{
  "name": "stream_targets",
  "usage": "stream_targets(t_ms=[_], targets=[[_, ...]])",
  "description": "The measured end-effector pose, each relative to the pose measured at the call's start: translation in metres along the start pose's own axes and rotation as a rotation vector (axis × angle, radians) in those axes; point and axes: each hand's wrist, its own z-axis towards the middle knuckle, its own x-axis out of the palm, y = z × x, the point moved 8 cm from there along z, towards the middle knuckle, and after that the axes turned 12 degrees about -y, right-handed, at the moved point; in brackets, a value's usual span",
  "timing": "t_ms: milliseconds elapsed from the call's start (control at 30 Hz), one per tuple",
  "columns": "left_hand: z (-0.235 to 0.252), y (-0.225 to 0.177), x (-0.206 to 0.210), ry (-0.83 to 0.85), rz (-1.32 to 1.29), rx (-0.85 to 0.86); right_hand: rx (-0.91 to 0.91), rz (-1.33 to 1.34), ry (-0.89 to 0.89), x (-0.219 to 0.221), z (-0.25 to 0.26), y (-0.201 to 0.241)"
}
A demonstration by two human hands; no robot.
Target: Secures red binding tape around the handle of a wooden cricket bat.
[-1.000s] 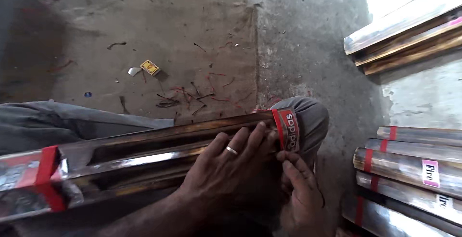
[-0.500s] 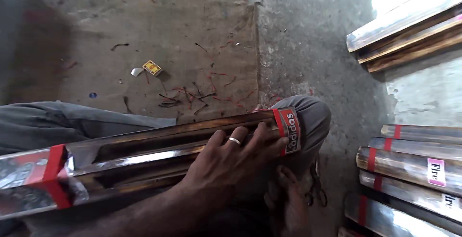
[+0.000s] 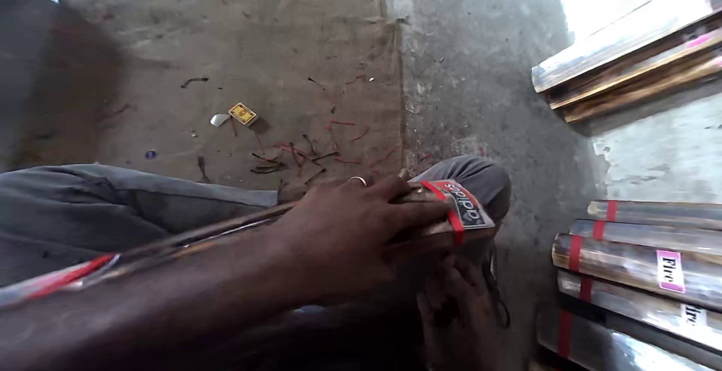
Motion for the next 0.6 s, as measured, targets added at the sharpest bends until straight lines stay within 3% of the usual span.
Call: stream_targets(t_ms=[200,367,467,600], targets=[[-0.006,0.002,0.009,0.335,-0.668,-0.192,-0.091,0.011,0.042,0.018,-0.004,0.021],[0.003,0.019,0.031,0.402,-0.77,-0.188,-0.057,-0.039,0.025,0.008,0.012,0.009],[0.008,0.03,0.019,0.19,-0.634,-0.147,-0.035,-0.102,-0.031,0.006,0.026,0.005],[-0.012,0.019,0.009,-0.344,0.022,-0.074,0.02,-0.131,-0.001,0.017,0.045,-0.005]])
